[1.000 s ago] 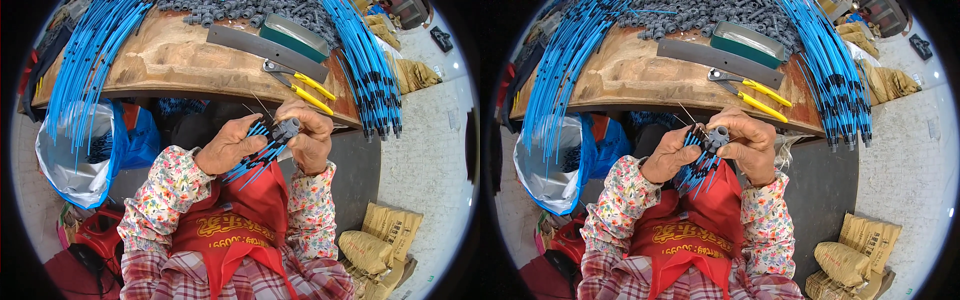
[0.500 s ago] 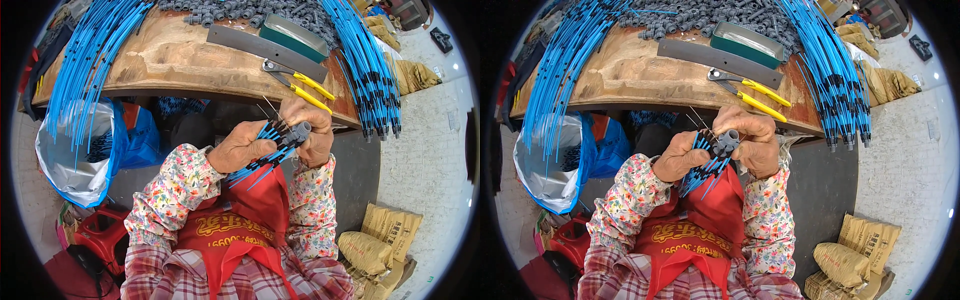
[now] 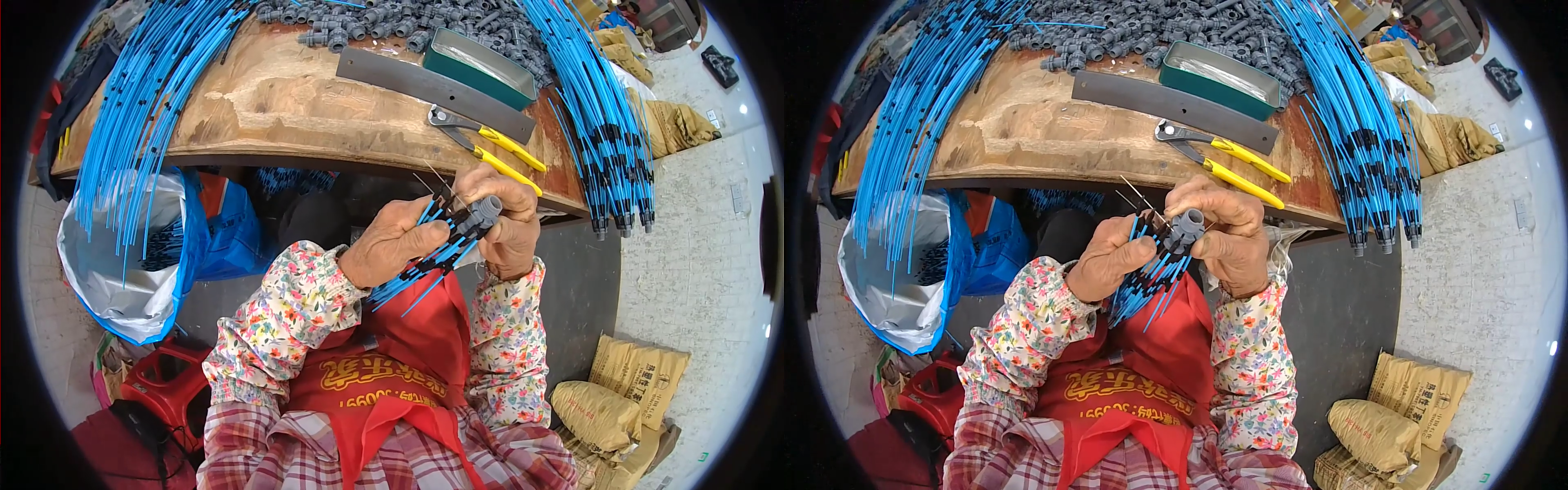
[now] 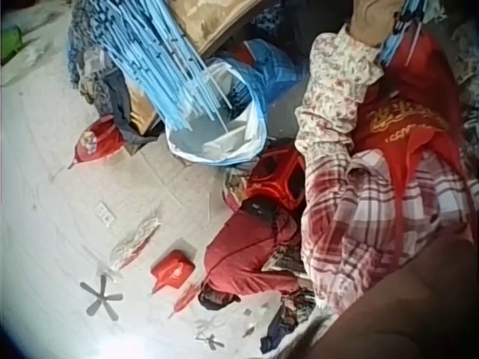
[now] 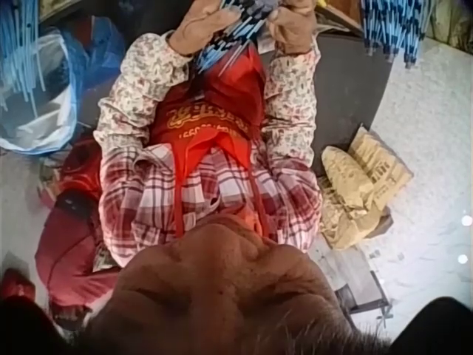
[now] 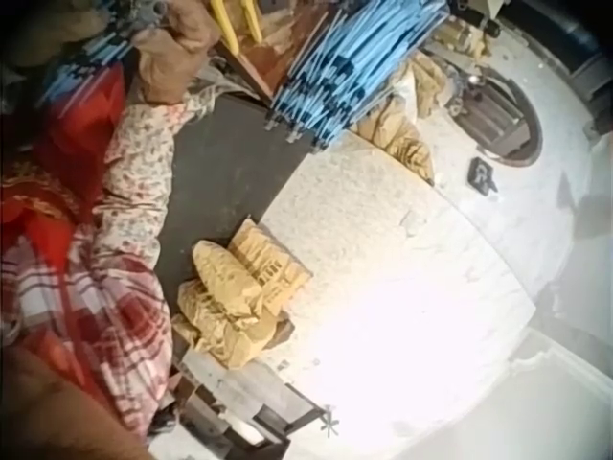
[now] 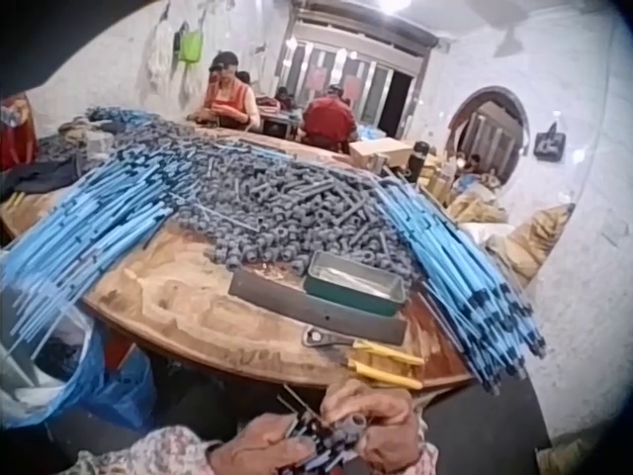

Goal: Processing, trimming, and bundling blue electrical cables at a factory workbench.

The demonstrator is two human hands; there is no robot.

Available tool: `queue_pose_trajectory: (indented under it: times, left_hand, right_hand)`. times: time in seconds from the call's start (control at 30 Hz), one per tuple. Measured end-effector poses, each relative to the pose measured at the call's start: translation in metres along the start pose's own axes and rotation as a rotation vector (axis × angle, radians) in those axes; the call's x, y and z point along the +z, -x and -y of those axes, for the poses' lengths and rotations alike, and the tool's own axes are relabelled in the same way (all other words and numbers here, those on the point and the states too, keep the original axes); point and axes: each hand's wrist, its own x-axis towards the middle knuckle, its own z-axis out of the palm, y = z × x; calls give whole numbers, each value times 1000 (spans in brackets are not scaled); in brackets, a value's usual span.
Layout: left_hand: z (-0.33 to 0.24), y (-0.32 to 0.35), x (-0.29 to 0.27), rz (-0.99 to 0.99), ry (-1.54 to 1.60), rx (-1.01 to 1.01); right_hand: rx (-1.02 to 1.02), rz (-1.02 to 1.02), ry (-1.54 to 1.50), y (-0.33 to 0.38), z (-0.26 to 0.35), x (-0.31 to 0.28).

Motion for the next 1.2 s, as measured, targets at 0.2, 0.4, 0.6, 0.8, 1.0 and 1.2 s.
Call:
queue_pose_trajectory:
  times: [0.2, 0.4, 0.6, 0.8, 1.0, 1.2]
  left_hand:
    - [-2, 0, -2, 1, 80, -34]
    - [-11, -1, 7, -30, 201, -50]
    - [-14, 1, -3, 146, 307, -104]
    - [-26, 5, -3, 243, 373, -81]
    - [-44, 5, 2, -105, 263, 2]
    - [-44, 0, 23, -370, -43, 186]
  right_hand:
    - [-67, 39, 133, 0, 8, 3]
    - [-123, 38, 236, 0, 15, 12]
    - [-185, 117, 285, -3, 22, 17]
    - [-263, 325, 215, -14, 28, 25]
    - [-94, -252, 458, -3, 44, 64]
    - [-97, -280, 788, 2, 53, 69]
